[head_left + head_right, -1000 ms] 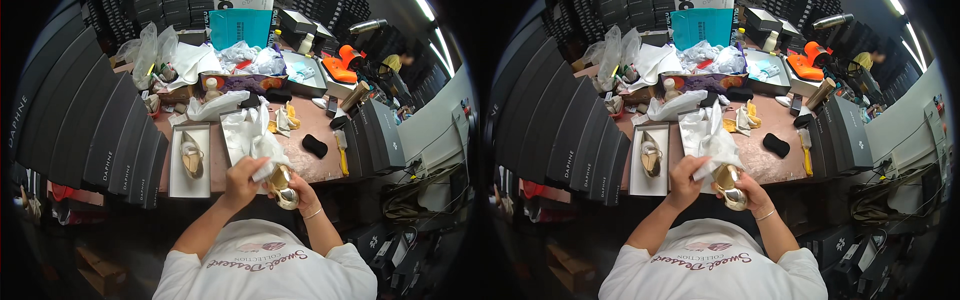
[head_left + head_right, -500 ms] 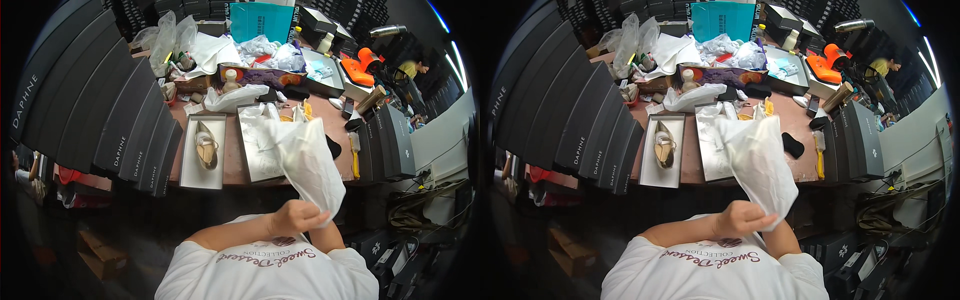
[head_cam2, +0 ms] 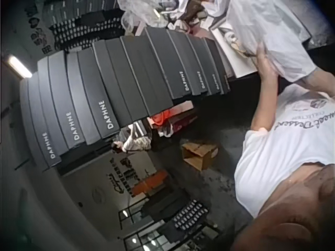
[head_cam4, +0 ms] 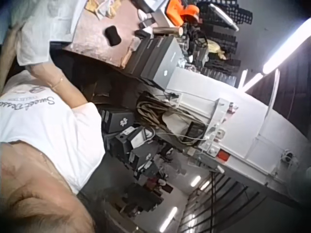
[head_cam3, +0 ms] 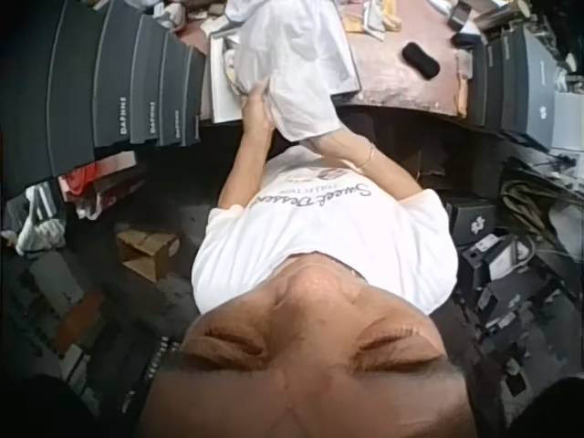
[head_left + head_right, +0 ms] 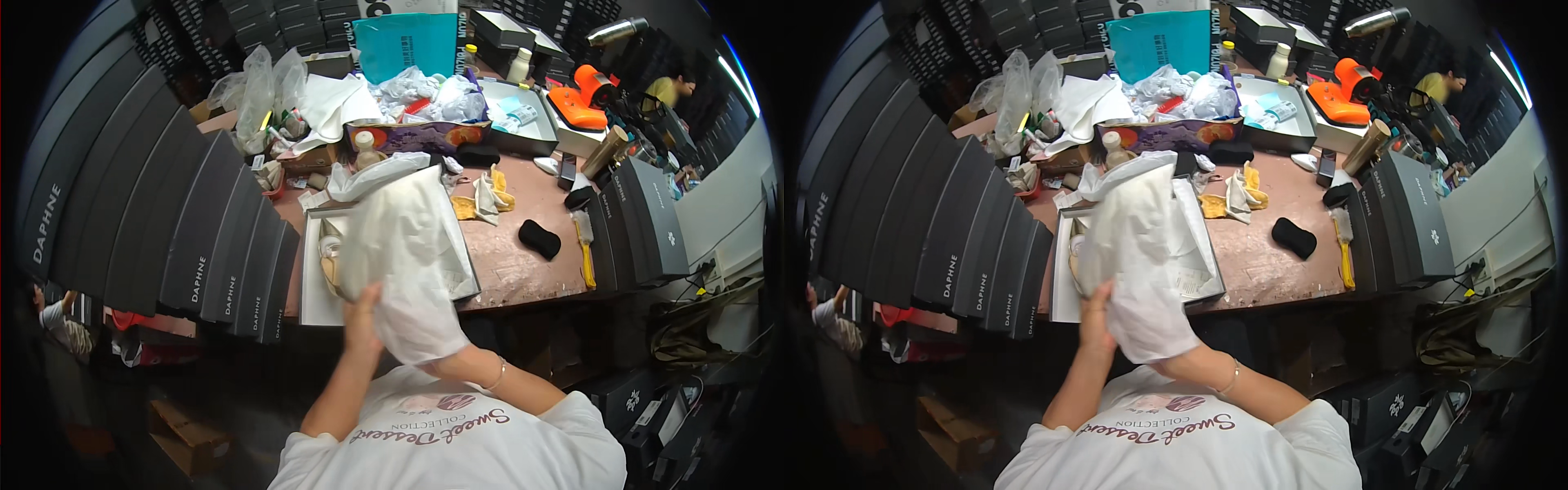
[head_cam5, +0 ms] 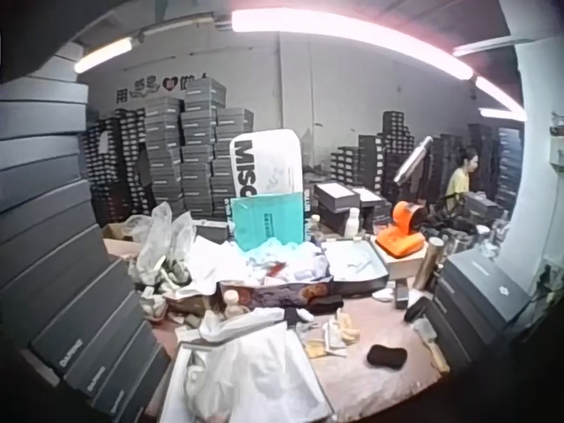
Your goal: Cleaning gold high-heeled shoes and packing them into a branded shoe box with tissue paper.
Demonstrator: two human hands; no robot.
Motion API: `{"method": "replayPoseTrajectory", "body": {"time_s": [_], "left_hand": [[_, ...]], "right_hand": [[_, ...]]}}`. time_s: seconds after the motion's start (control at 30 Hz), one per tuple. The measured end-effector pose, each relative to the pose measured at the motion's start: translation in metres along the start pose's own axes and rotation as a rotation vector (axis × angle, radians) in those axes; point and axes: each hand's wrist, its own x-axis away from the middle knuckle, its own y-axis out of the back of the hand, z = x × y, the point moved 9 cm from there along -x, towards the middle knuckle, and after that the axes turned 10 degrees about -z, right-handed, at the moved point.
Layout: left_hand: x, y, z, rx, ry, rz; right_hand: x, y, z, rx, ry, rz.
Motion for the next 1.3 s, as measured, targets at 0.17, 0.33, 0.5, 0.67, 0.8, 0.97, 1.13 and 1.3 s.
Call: {"method": "replayPoseTrajectory", "body": {"time_s": [0.17,0.33,0.5,0.67,0.8,0.97,1.13,1.3], "left_hand": [[0.015,-0.021,-0.021,-0.413,-0.722,0.091],[0.072,-0.130,0.068,-1.030,-0.710,0.999],[-0.107,-0.126,0.073,-1.528,-0.945,0.529],[-0.188,-0.116,0.108,-1.670,-0.793,0.426],[-0.133,-0.120,0.005,-1.160,-0.923,0.358],[-0.027,-0.087,-0.061,-0.954,-0.875,0.467],[-0.008,0.017,-0.101,-0.965,-0.784,0.109],[0.025,0.121,-0.054,-0.152,-0.157,0.113]], "right_hand": [[0.078,0.037,-0.110,-1.179,-0.700,-0.522],[0.092,0.084,-0.185,-1.549,-0.827,-0.825],[0.078,0.086,-0.265,-0.714,-0.802,-0.396],[0.074,0.019,-0.304,0.202,-0.464,-0.392],[0.055,0.085,-0.247,-0.283,-0.675,-0.544],[-0.029,0.088,-0.121,-0.242,-0.196,-0.565],[-0.034,-0.022,-0.110,-0.776,-0.509,-0.069],[-0.031,-0.066,0.001,-0.578,-0.099,0.141]]}}
